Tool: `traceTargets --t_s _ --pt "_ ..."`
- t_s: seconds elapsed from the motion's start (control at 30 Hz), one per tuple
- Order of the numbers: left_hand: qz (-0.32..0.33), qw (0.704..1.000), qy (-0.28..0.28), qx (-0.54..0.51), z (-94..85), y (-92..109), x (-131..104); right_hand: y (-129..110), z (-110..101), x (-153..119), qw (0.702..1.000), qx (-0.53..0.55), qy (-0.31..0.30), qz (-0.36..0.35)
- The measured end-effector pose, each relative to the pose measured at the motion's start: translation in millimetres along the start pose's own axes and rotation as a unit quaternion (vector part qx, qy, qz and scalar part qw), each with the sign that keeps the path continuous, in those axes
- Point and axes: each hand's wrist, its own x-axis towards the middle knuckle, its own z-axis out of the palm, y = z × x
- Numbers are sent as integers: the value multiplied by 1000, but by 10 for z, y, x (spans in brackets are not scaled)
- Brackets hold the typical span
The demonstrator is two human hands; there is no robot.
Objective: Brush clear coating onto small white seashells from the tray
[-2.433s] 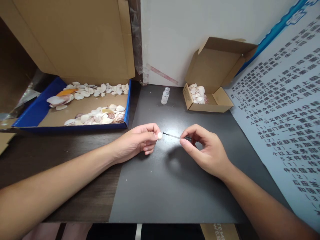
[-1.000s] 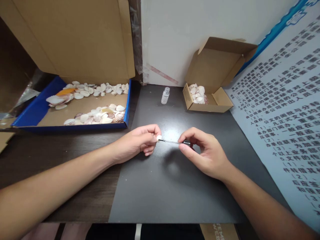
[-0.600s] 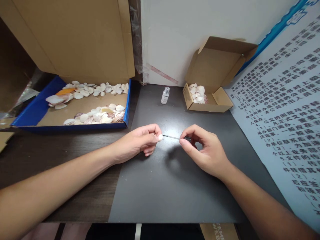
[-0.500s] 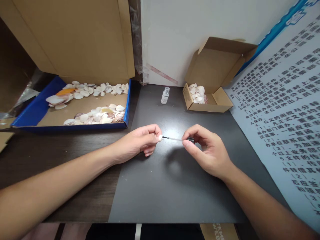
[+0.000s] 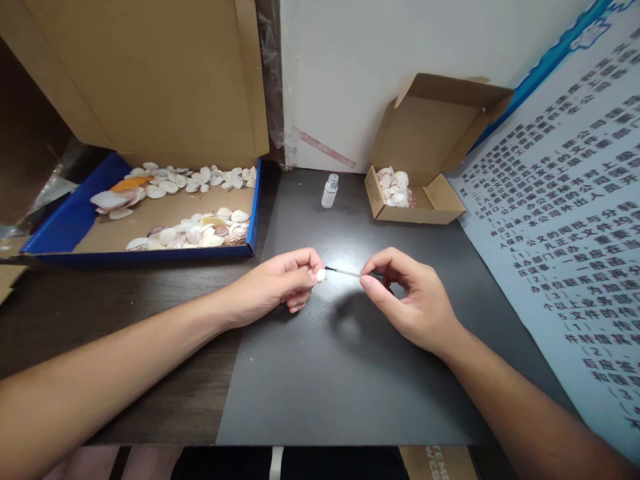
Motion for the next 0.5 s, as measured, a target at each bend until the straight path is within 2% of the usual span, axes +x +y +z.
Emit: traceTargets --t_s 0.4,0.5 --pt "0 1000 -9 3 -12 -15 -1 13 2 -3 999 20 -37 -16" --pt "0 1000 -13 -4 -3 -6 -4 17 -5 6 1000 7 -22 3"
